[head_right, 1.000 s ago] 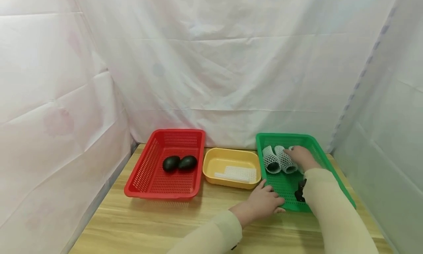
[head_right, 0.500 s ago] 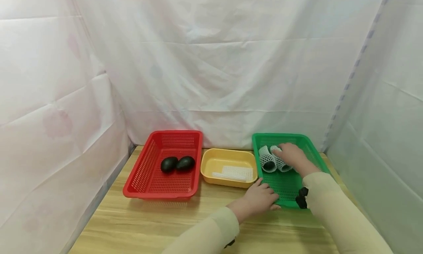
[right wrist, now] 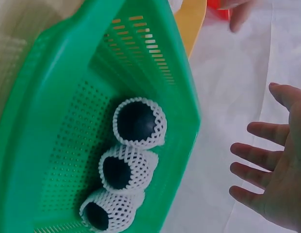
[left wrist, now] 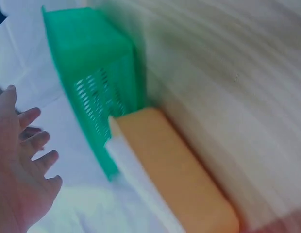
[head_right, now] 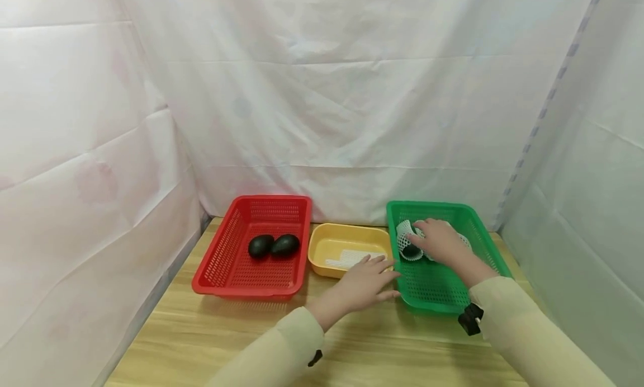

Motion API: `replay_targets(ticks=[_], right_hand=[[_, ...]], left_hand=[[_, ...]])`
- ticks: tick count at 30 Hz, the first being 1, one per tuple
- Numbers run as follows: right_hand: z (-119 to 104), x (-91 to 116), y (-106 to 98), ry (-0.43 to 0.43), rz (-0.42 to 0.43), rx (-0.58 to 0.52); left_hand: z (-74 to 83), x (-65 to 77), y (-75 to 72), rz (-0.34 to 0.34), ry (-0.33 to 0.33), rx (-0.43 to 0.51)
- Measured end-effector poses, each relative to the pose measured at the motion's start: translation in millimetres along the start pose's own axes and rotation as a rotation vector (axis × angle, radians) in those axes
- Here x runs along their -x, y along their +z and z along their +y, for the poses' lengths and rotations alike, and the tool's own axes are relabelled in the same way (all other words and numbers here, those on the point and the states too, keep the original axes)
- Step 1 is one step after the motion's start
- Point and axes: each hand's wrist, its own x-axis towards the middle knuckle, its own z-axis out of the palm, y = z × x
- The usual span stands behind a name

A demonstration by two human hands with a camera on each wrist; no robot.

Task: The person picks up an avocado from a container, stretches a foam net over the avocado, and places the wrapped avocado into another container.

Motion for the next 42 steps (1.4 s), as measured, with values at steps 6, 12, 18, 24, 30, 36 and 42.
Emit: replay_targets(ticks=[6,12,18,24,30,36,42], right_hand=[[-9.4,4.9,4.2,-0.014,0.024,0.014],[-20.0,8.1,6.1,-0.066,0.074,0.019],[-29.0,9.0,15.2,-0.134,0.117,0.034],[-36.6,12.8,25.0,-0.15,0.146,0.048],[-47.0,13.1,31.5,-0.169,0.153,0.023],[-54.8,14.5,40.6,-0.182,0.147,-0.02],[-65.5,16.7,53.1,-0.19,0.132,-0.05]], left_hand=[[-21.2,22.6,-8.6,0.035,-0.026,0.077],[-42.7,50.8,-12.9,0.043,-0.08,0.095],[-66.5,82.7,-10.8,0.067,-0.179,0.115],[-89.4,107.5,-4.7,0.105,-0.273,0.169],[-111.0,127.2,-1.5,0.095,-0.336,0.199],[-132.5,140.4,1.7,0.029,-0.376,0.182],[-157.5,150.0,5.3,-0.017,-0.426,0.182]])
